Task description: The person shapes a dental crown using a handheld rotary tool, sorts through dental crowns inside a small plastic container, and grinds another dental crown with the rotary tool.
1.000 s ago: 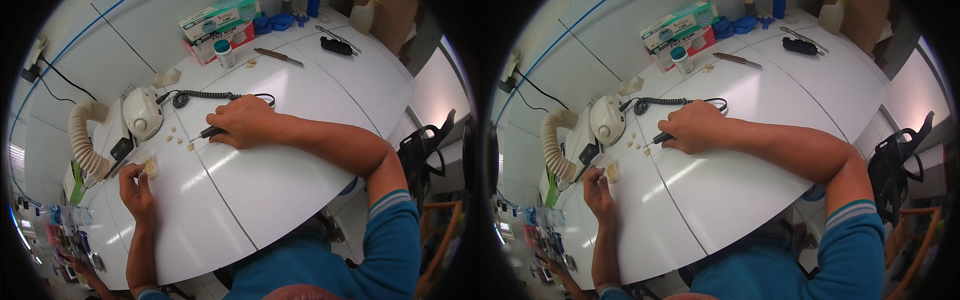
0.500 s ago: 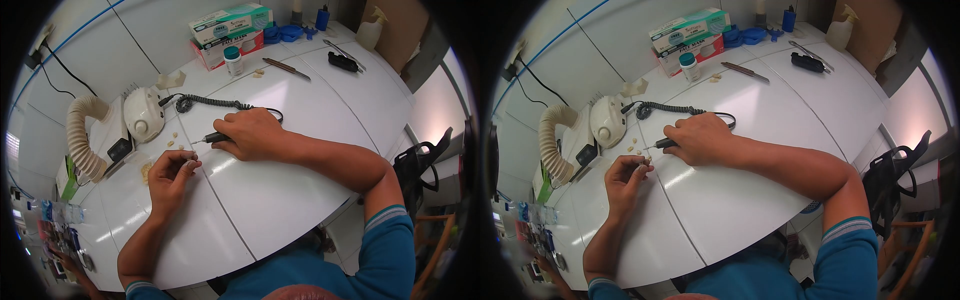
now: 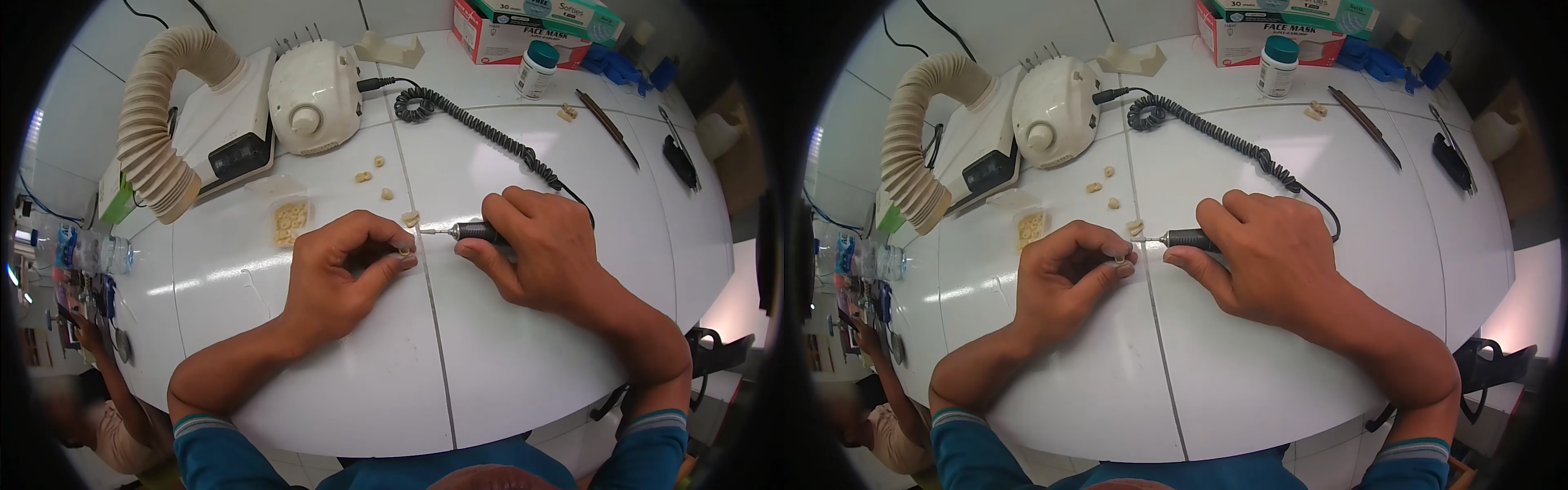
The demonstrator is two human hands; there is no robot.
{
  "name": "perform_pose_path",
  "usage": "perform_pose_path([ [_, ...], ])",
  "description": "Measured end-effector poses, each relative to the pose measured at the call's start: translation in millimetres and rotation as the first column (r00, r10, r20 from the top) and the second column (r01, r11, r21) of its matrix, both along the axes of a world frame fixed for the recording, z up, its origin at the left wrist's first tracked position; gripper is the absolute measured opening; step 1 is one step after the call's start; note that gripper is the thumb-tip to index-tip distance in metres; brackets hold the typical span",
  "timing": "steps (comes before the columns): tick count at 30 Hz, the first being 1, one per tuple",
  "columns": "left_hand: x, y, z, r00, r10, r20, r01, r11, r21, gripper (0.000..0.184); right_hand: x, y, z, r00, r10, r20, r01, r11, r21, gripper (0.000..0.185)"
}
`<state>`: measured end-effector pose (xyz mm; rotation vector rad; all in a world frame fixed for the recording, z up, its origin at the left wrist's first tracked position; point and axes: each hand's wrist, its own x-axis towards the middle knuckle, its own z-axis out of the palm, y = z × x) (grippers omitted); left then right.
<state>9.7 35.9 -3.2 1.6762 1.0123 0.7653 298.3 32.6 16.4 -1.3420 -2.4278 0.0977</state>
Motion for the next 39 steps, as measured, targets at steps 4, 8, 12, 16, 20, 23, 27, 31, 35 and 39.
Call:
perform_pose_path([
  [4,3.6,-2.6,4.5,0.998,0.067,0.013,-0.067,0.997,-0.047,0.021,-0.8,-3.4,0.3,0.998,0.053,0.036,-0.053,0.998,0.017,0.05],
  [8,3.1,-2.9,5.6,0.998,0.056,-0.018,-0.056,0.998,-0.026,0.022,-0.7,-3.6,-0.7,0.997,0.06,0.045,-0.061,0.998,0.021,0.051],
  [12,1.8,-2.8,4.8,0.999,0.022,-0.042,-0.021,0.999,0.028,0.021,-1.1,-4.1,-1.2,0.996,0.065,0.065,-0.067,0.997,0.038,0.051],
  [16,-0.1,-1.3,2.8,0.999,-0.015,-0.05,0.018,0.997,0.07,0.021,-1.8,-5.4,-0.3,0.995,0.061,0.081,-0.064,0.997,0.033,0.051],
  [20,1.9,-3.2,4.4,1.0,0.001,-0.026,0.0,0.999,0.035,0.022,-3.0,-6.7,-1.0,0.994,0.06,0.088,-0.065,0.997,0.046,0.05],
  [23,-0.6,-3.0,2.5,0.999,-0.003,-0.032,0.004,1.0,0.023,0.023,-2.8,-7.0,-1.5,0.993,0.064,0.094,-0.069,0.996,0.054,0.05],
  [27,1.8,-3.1,3.5,1.0,0.009,-0.022,-0.008,0.999,0.039,0.021,-2.7,-8.0,-1.6,0.993,0.061,0.1,-0.066,0.997,0.041,0.05],
  [31,1.0,-2.8,6.7,0.998,-0.032,-0.055,0.034,0.998,0.048,0.019,-3.2,-8.8,-1.7,0.993,0.065,0.102,-0.07,0.996,0.049,0.05],
  [35,-1.2,-3.1,2.6,0.998,-0.038,-0.05,0.041,0.998,0.047,0.018,-3.3,-8.3,-2.8,0.993,0.076,0.094,-0.081,0.995,0.054,0.05],
  [39,-1.9,-2.4,3.9,0.994,-0.069,-0.081,0.077,0.992,0.098,0.017,-3.7,-9.2,-5.1,0.993,0.079,0.085,-0.084,0.995,0.054,0.05],
])
